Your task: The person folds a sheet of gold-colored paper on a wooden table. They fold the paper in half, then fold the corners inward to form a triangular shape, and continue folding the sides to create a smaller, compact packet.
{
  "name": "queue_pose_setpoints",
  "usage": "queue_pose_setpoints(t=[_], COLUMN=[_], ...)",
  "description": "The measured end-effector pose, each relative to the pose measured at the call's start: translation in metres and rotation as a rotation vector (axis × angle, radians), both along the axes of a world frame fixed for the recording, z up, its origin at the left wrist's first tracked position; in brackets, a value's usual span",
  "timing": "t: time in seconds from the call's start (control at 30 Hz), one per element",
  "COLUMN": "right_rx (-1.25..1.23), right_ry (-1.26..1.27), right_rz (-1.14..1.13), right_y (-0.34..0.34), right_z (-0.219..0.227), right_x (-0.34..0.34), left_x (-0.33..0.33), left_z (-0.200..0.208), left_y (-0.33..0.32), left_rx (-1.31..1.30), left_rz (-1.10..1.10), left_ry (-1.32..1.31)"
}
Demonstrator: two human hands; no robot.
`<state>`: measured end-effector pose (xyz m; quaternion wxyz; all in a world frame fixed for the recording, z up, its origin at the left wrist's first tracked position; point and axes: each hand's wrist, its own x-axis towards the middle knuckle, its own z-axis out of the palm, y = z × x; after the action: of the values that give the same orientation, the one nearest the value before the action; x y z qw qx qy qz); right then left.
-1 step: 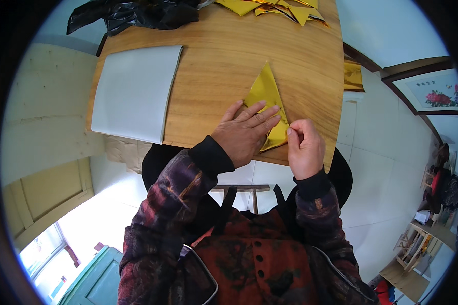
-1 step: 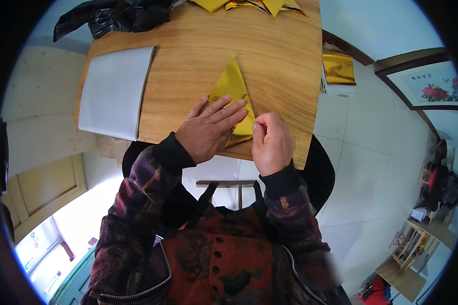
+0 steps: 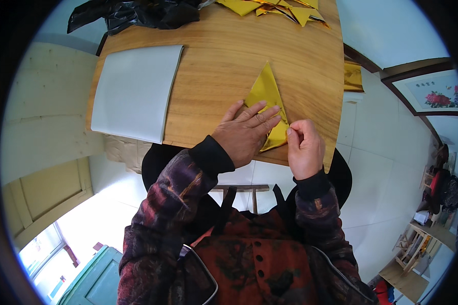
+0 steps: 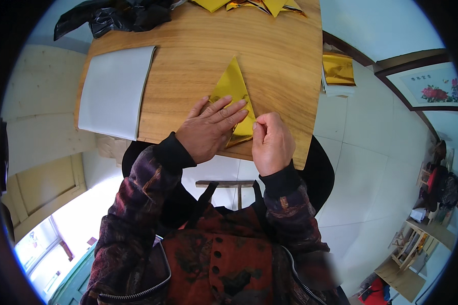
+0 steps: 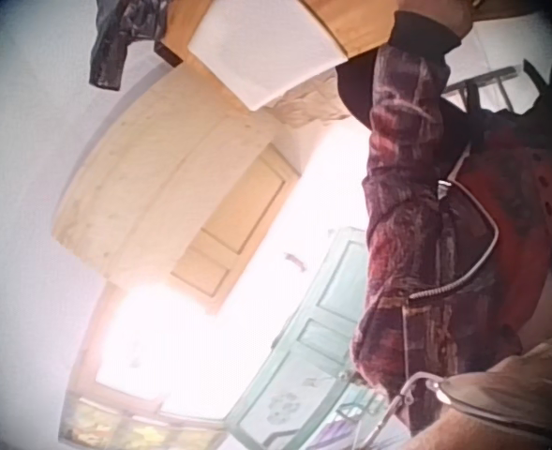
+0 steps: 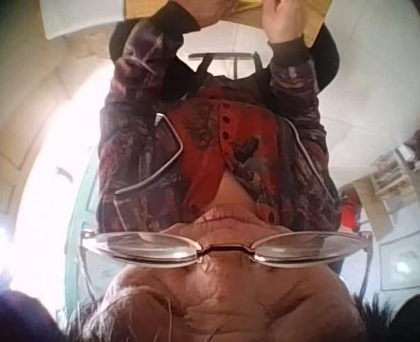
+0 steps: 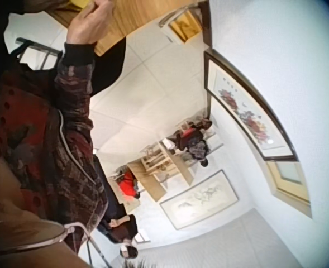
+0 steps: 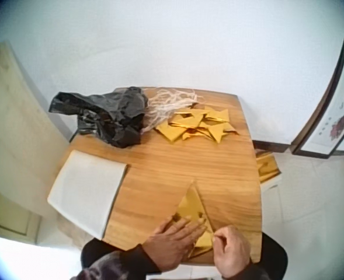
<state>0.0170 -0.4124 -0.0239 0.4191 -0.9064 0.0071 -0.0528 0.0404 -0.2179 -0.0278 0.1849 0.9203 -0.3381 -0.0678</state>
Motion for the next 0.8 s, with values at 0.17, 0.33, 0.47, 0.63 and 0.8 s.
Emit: queue_pose_setpoints(t=[0.17, 0.33, 0.47, 0.63, 0.8], right_rx=[-0.069, -0.114, -0.113, -0.137, -0.132], right_ry=[-0.027, -0.048, -0.059, -0.061, -0.056], right_rz=[-0.03, -0.049, -0.059, -0.062, -0.072], right_y=[0.0032, 0.0042, 0.0054, 0.0055, 0.0066], right_z=[-0.0031, -0.0058, -0.0075, -0.0071, -0.0067], right_x=[-0.0001, 0.0002, 0.0, -0.0001, 0.0002], left_x=[-0.0002, 0.0003, 0.0005, 0.0009, 0.0006], left_z=[-0.0022, -0.0017, -0.0004, 0.0001, 0.0004], left_y=[0.0, 0.0001, -0.0001, -0.0003, -0.0003], left_rx=[0.003, -0.02, -0.02, -0.018, -0.008], left_rz=[-0.002, 0.002, -0.002, -0.01, -0.008], left_ry=[-0.009, 0.005, 0.017, 0.029, 0.046])
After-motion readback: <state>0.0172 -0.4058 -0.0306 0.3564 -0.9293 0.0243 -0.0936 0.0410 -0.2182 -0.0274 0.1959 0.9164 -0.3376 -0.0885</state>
